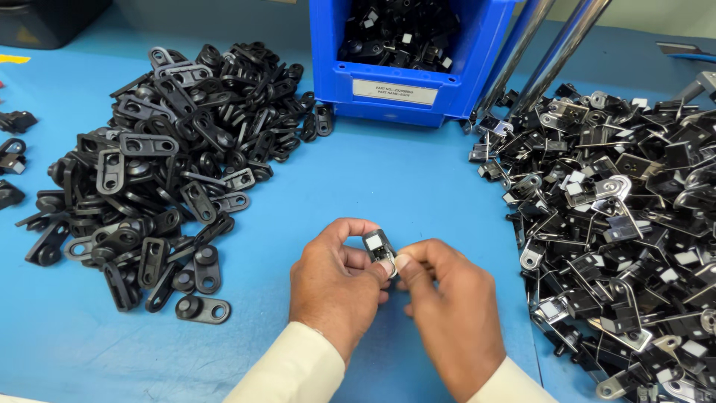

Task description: The person repeatedly picks a black plastic bracket from a pile on the left and a metal clip from a pile on the right, then presses them together to form an assembled unit. The assembled parts are placed into a blue bin in the center. The process is repeated continuously throughout the clip.

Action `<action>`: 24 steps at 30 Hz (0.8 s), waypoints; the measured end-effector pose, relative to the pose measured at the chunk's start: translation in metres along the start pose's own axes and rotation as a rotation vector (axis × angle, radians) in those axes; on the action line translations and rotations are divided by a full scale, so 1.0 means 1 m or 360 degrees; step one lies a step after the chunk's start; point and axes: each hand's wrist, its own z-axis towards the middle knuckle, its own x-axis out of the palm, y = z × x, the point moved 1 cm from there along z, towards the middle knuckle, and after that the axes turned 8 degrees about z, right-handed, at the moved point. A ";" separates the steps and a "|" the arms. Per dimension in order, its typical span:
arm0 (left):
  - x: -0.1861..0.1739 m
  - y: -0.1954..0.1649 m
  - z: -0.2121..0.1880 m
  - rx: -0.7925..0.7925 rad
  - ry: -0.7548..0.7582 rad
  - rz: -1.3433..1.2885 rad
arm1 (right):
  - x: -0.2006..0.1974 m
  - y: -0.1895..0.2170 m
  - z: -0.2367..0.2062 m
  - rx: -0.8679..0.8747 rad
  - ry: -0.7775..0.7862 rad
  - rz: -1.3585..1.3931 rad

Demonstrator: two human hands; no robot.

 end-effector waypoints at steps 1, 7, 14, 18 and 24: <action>-0.001 0.000 0.000 -0.0034 0.0007 -0.0092 | -0.002 0.004 -0.005 -0.0354 -0.0021 -0.0264; -0.007 -0.002 0.001 -0.0233 0.0136 -0.0464 | -0.007 0.003 0.001 0.0280 0.0165 0.0305; -0.012 -0.002 -0.005 -0.0097 0.0160 -0.0348 | -0.006 -0.002 0.003 0.0837 0.0276 0.1079; -0.004 -0.006 -0.009 -0.0092 -0.0020 -0.0449 | 0.006 0.004 0.001 0.0942 -0.0108 0.1092; -0.005 -0.004 0.001 -0.0194 0.0051 -0.0683 | 0.012 0.015 -0.015 0.0464 -0.0109 0.0529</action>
